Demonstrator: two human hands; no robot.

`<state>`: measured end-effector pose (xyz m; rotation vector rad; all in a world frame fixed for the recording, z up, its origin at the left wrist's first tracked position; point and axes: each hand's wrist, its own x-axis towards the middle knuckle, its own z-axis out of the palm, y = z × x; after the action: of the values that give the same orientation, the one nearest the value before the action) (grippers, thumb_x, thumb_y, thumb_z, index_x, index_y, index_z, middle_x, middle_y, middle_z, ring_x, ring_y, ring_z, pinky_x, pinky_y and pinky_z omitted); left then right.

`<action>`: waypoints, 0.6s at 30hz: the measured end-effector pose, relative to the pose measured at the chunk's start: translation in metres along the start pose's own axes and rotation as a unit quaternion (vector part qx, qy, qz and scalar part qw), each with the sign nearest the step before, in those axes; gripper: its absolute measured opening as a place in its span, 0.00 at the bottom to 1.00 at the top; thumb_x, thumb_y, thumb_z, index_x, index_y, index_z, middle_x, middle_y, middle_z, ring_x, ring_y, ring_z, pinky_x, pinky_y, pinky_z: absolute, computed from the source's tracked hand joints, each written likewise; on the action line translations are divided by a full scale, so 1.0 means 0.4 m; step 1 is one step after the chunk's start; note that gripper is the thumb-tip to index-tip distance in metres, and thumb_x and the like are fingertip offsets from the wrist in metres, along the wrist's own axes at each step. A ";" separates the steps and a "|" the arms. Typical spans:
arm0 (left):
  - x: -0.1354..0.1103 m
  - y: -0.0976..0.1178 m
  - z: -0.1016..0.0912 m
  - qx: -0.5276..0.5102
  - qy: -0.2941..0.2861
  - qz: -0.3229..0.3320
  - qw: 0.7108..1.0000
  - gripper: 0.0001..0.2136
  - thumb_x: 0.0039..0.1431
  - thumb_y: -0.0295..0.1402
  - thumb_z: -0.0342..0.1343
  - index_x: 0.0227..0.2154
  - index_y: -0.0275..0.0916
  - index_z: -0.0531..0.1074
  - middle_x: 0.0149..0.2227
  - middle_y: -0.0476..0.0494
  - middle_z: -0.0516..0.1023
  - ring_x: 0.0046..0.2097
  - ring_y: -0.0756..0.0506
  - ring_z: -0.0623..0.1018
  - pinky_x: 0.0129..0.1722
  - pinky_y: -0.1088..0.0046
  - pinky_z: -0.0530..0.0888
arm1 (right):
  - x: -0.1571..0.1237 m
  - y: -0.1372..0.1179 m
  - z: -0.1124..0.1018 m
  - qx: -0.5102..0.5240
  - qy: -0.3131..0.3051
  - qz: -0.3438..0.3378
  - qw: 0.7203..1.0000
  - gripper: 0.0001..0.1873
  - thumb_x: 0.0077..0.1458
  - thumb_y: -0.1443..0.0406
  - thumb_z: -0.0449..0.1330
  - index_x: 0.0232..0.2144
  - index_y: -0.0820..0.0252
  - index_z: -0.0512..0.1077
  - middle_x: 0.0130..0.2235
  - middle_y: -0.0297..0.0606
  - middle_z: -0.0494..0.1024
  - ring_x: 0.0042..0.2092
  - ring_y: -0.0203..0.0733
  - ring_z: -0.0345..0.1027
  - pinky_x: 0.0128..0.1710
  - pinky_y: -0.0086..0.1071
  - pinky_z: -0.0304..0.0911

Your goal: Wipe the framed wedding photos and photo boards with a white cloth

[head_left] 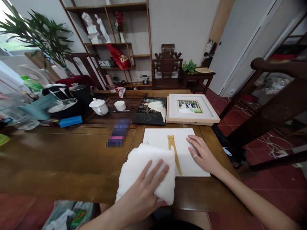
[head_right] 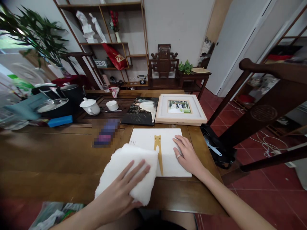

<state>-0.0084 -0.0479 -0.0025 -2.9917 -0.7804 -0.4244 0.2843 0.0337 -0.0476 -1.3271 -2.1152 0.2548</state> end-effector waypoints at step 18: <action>0.136 -0.199 0.029 0.021 -0.050 -0.093 0.994 0.21 0.68 0.41 0.43 0.30 0.37 0.79 0.64 0.41 0.59 0.66 0.38 0.55 0.64 0.51 0.52 | 0.000 -0.001 -0.002 0.000 -0.011 0.009 1.000 0.20 0.62 0.62 0.49 0.56 0.53 0.63 0.57 0.46 0.65 0.61 0.51 0.55 0.59 0.53 0.55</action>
<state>0.0015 0.0488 -0.0031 -2.9319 -1.0676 -0.2587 0.2845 0.0335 -0.0469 -1.3493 -2.1234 0.2775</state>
